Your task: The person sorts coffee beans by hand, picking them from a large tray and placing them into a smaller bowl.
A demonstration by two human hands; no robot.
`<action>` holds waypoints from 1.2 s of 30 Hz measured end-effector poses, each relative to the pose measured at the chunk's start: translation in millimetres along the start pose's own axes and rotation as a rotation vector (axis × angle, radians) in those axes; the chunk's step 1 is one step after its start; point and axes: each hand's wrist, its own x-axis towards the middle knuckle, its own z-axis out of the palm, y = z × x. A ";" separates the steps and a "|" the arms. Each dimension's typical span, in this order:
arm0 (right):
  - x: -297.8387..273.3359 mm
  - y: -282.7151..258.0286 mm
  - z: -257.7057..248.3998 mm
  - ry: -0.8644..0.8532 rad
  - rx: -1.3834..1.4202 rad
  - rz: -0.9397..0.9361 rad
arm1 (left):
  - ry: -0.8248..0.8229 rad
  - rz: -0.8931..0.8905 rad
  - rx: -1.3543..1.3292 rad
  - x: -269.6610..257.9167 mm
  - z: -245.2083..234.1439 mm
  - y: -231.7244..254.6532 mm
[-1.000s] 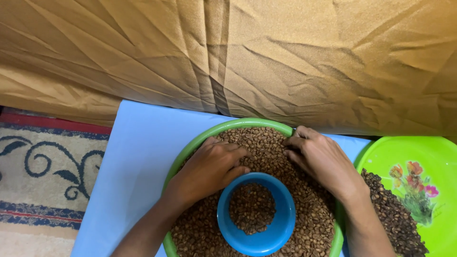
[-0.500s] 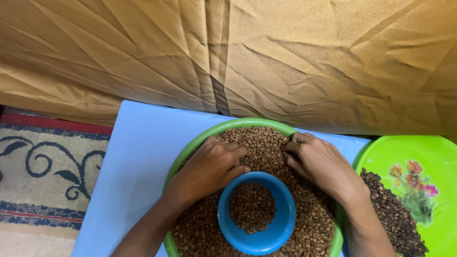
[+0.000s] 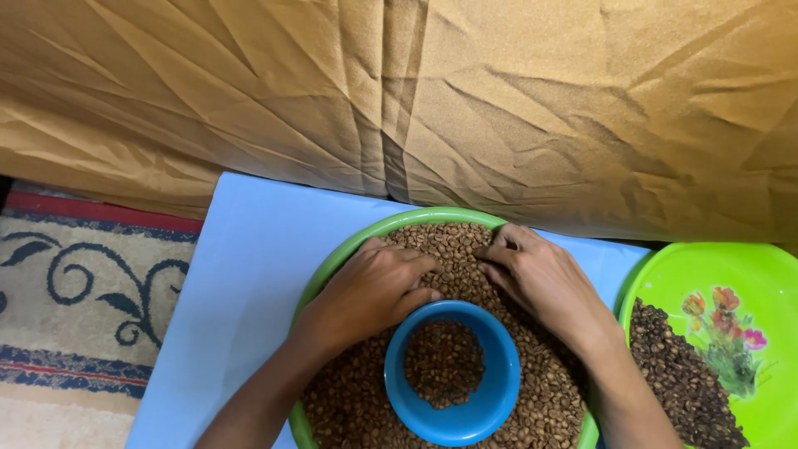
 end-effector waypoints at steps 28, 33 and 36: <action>-29.6 -32.7 -26.0 -0.316 0.161 -0.101 | 0.166 0.108 -0.009 -4.2 -2.1 1.3; -21.1 -17.8 -24.9 0.007 0.211 -0.043 | 0.125 0.064 0.006 -5.9 -6.7 4.4; -15.8 -14.7 -23.6 0.057 0.202 0.053 | 0.145 0.055 0.023 -8.6 -6.1 2.3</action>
